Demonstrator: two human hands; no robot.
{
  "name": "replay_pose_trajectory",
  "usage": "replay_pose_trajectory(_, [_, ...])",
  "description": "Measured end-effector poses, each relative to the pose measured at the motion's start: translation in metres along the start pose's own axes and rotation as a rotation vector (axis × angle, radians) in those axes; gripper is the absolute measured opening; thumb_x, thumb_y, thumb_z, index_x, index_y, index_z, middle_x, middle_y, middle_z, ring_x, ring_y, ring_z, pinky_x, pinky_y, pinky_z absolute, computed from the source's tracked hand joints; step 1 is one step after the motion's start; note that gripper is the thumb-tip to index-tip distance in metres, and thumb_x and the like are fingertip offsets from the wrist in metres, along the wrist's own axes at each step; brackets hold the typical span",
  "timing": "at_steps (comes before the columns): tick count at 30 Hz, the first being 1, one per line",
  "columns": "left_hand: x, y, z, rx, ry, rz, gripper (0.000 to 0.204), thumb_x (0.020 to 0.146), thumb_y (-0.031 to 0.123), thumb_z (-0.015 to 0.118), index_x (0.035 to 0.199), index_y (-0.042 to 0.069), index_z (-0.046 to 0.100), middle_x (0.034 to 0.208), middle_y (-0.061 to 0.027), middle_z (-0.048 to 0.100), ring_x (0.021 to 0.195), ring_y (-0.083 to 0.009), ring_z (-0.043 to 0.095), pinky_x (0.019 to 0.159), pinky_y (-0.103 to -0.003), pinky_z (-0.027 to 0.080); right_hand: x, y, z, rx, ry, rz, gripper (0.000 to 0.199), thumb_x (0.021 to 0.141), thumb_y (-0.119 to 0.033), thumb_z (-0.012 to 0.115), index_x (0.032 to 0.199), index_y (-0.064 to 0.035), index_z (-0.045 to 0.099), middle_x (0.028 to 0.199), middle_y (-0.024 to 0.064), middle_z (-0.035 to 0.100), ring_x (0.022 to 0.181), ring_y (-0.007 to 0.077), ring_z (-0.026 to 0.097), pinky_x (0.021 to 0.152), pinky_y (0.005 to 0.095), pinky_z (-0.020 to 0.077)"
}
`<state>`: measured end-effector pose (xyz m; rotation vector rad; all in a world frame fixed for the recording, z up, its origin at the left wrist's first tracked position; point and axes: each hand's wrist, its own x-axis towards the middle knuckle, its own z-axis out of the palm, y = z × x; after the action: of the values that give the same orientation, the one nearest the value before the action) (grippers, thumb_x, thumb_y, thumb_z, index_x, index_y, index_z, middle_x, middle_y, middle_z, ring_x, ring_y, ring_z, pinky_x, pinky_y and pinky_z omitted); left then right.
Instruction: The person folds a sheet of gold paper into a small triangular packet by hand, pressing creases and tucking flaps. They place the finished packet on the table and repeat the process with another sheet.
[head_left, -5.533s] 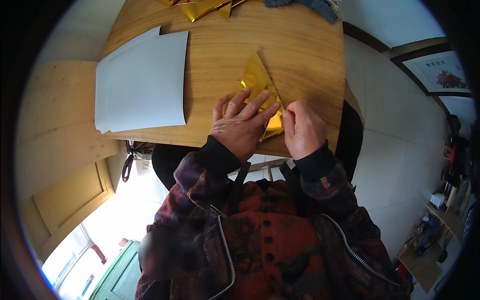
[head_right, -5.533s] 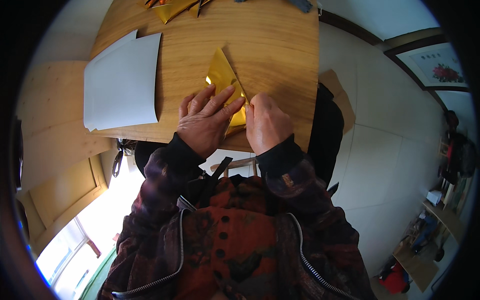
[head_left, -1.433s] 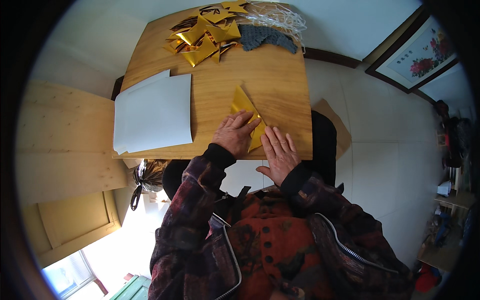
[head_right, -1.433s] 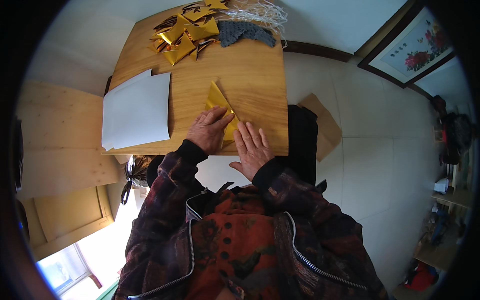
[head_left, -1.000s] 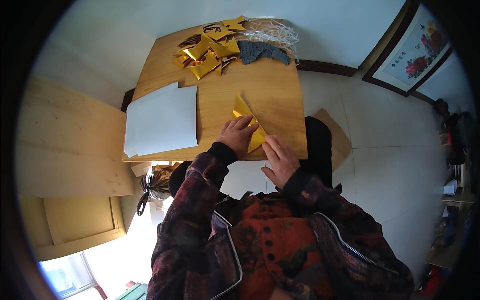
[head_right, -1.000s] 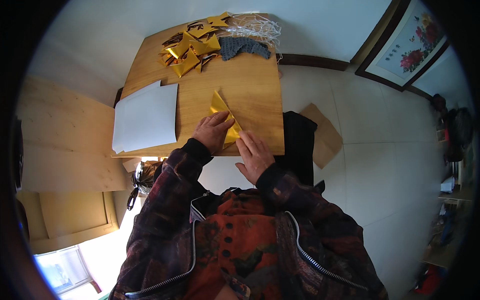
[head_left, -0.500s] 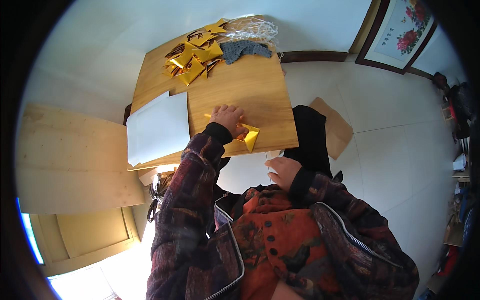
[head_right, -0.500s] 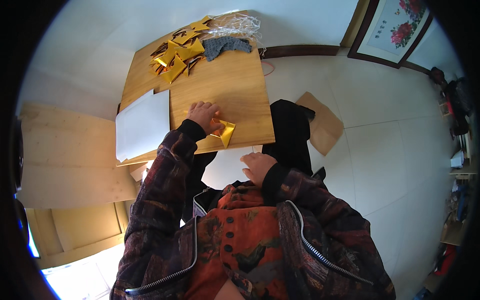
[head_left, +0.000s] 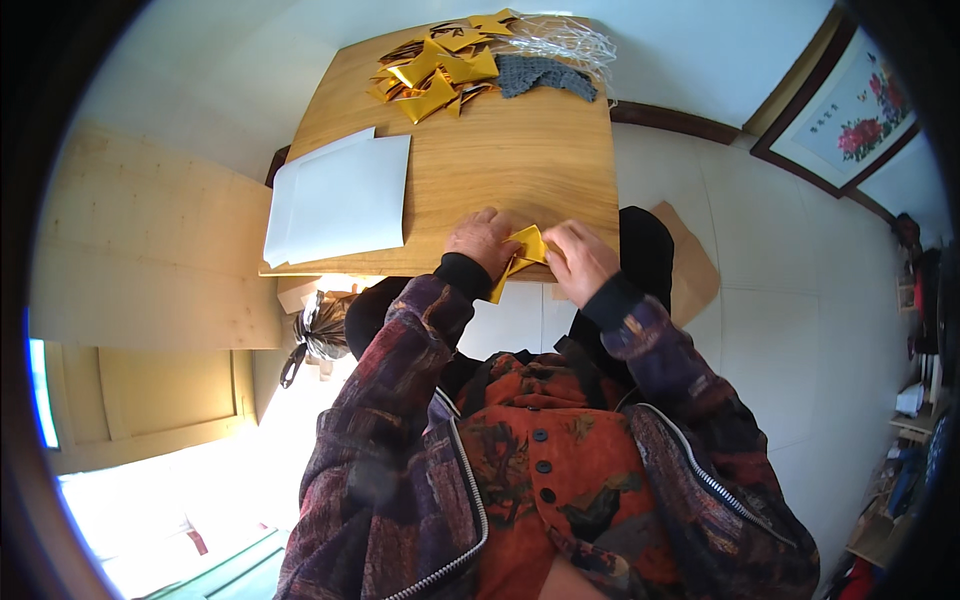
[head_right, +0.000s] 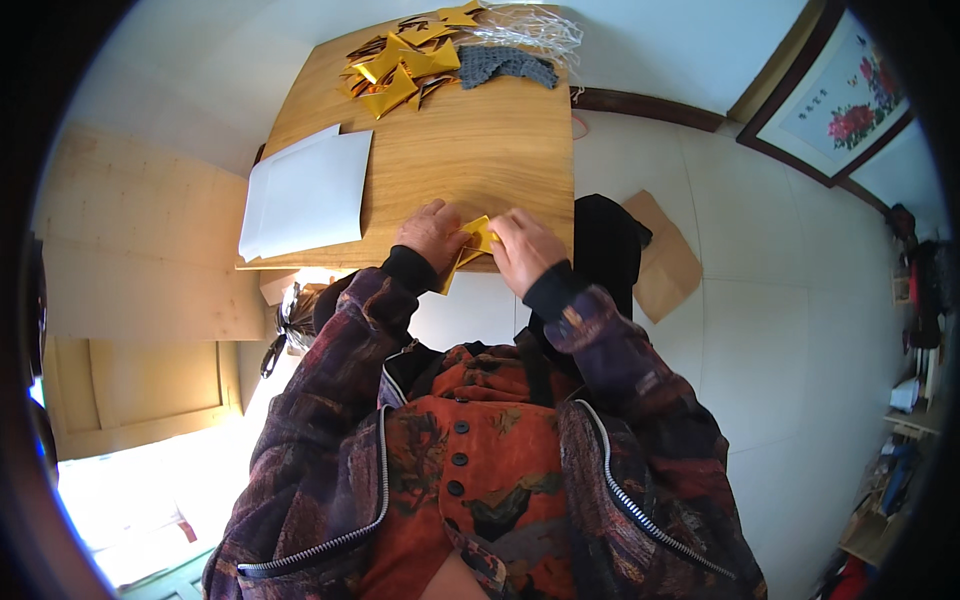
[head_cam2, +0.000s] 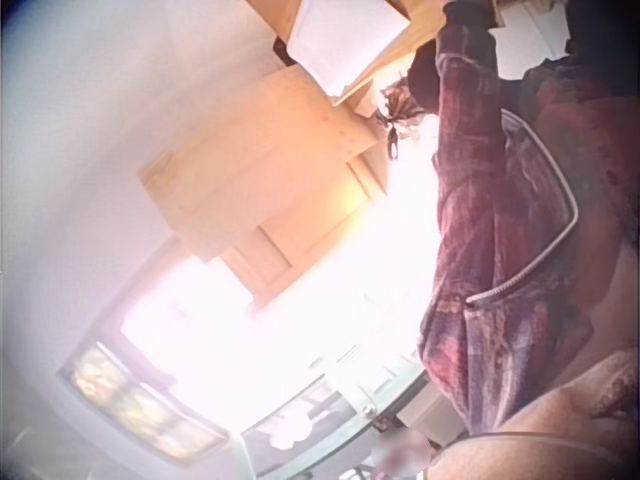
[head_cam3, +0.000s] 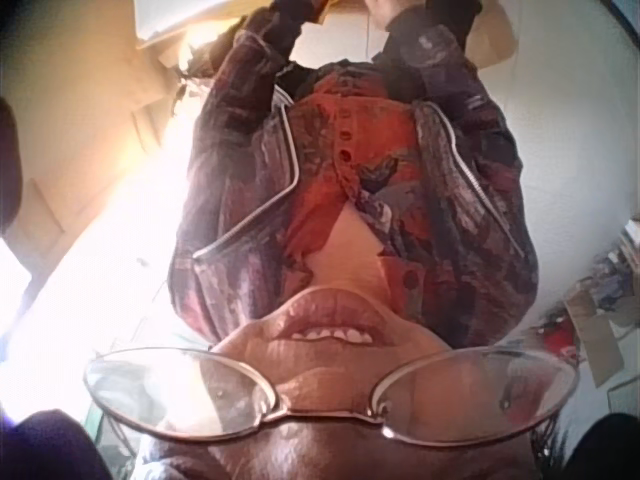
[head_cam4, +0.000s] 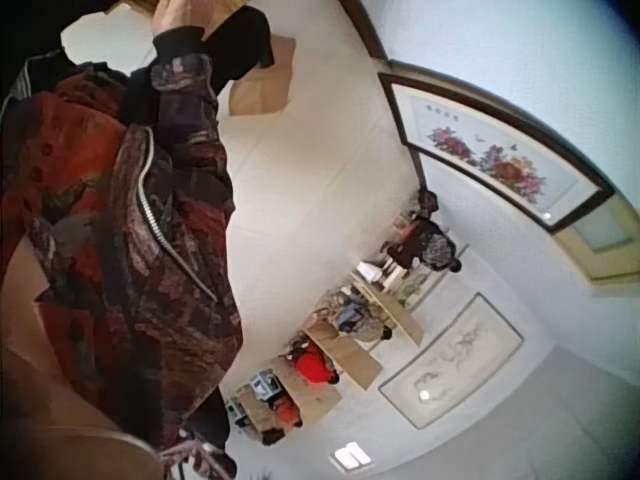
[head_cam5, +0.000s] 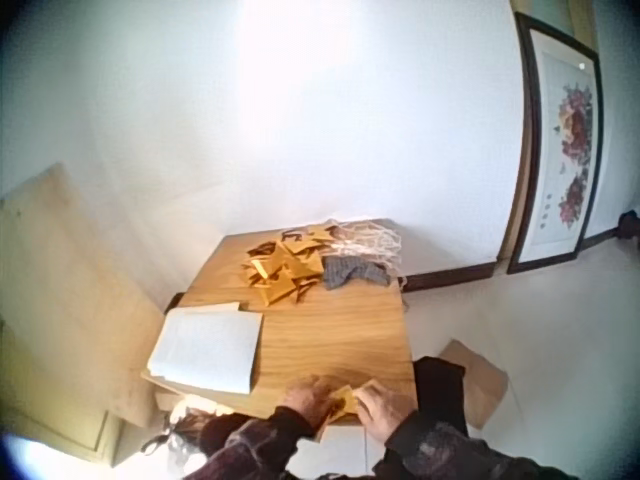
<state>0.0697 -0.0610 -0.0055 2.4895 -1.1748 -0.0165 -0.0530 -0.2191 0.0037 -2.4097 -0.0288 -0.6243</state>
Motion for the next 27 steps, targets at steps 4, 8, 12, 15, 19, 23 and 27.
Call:
replay_pose_trajectory(4, [-0.017, 0.001, -0.003, -0.054, 0.066, 0.06, 0.029, 0.078, 0.032, 0.069, 0.094, 0.008, 0.064, 0.092, -0.0113, 0.058, 0.094, -0.0341, 0.057, 0.079, -0.045, 0.048, 0.025, 0.014, 0.024, 0.015, -0.208, 0.009, 0.009, 0.084, -0.01, 0.062, 0.093, -0.0092, 0.061, 0.09, 0.0094, 0.06, 0.084, 0.0329, 0.061, 0.07, 0.0431, 0.0488])
replay_pose_trajectory(8, [-0.068, -0.004, -0.013, 0.098, 0.113, 0.169, 0.053, 0.077, 0.035, 0.072, 0.124, 0.012, 0.059, 0.126, -0.0097, 0.059, 0.118, -0.0316, 0.052, 0.098, -0.04, 0.041, 0.029, 0.024, 0.03, 0.062, -0.305, 0.086, 0.006, 0.084, -0.007, 0.062, 0.089, -0.0094, 0.061, 0.09, 0.009, 0.06, 0.081, 0.0304, 0.062, 0.068, 0.04, 0.0491])
replay_pose_trajectory(12, [-0.076, -0.02, -0.008, 0.018, 0.045, 0.141, 0.052, 0.08, 0.024, 0.07, 0.128, 0.013, 0.055, 0.138, -0.0064, 0.051, 0.127, -0.0249, 0.048, 0.102, -0.041, 0.039, 0.03, 0.027, 0.031, 0.059, -0.331, 0.083, 0.006, 0.084, -0.009, 0.062, 0.09, -0.0103, 0.06, 0.092, 0.0087, 0.061, 0.083, 0.0316, 0.062, 0.069, 0.0411, 0.0495])
replay_pose_trajectory(15, [-0.066, -0.033, -0.006, -0.185, 0.106, 0.136, 0.027, 0.081, 0.016, 0.068, 0.107, 0.011, 0.066, 0.122, -0.0079, 0.062, 0.112, -0.0283, 0.057, 0.091, -0.04, 0.047, 0.028, 0.028, 0.03, 0.061, -0.316, 0.075, 0.012, 0.083, -0.007, 0.063, 0.094, -0.0105, 0.06, 0.092, 0.0087, 0.06, 0.083, 0.0308, 0.062, 0.07, 0.0402, 0.05])
replay_pose_trajectory(19, [-0.044, -0.041, -0.012, -0.302, 0.057, -0.248, 0.021, 0.085, 0.025, 0.063, 0.09, 0.005, 0.07, 0.091, -0.0183, 0.067, 0.087, -0.0375, 0.063, 0.075, -0.045, 0.051, 0.026, 0.029, 0.026, 0.114, -0.326, 0.057, 0.019, 0.082, -0.005, 0.064, 0.1, -0.0111, 0.061, 0.093, 0.0089, 0.06, 0.084, 0.0297, 0.063, 0.071, 0.0386, 0.0506])
replay_pose_trajectory(23, [-0.027, -0.044, -0.023, -0.307, 0.003, -0.434, 0.034, 0.087, 0.033, 0.058, 0.087, 0.002, 0.07, 0.078, -0.0233, 0.065, 0.078, -0.0417, 0.063, 0.071, -0.048, 0.05, 0.027, 0.025, 0.024, 0.081, -0.374, 0.067, 0.021, 0.082, -0.004, 0.064, 0.102, -0.012, 0.062, 0.095, 0.0083, 0.059, 0.085, 0.03, 0.062, 0.073, 0.0384, 0.0511])
replay_pose_trajectory(27, [-0.025, -0.041, -0.023, -0.25, -0.016, -0.419, 0.024, 0.087, 0.025, 0.063, 0.095, 0.003, 0.07, 0.078, -0.0186, 0.067, 0.073, -0.0359, 0.064, 0.066, -0.042, 0.05, 0.025, 0.019, 0.02, -0.005, -0.373, -0.003, 0.026, 0.081, -0.003, 0.065, 0.105, -0.0141, 0.064, 0.099, 0.0075, 0.057, 0.088, 0.0309, 0.062, 0.075, 0.0395, 0.0511])
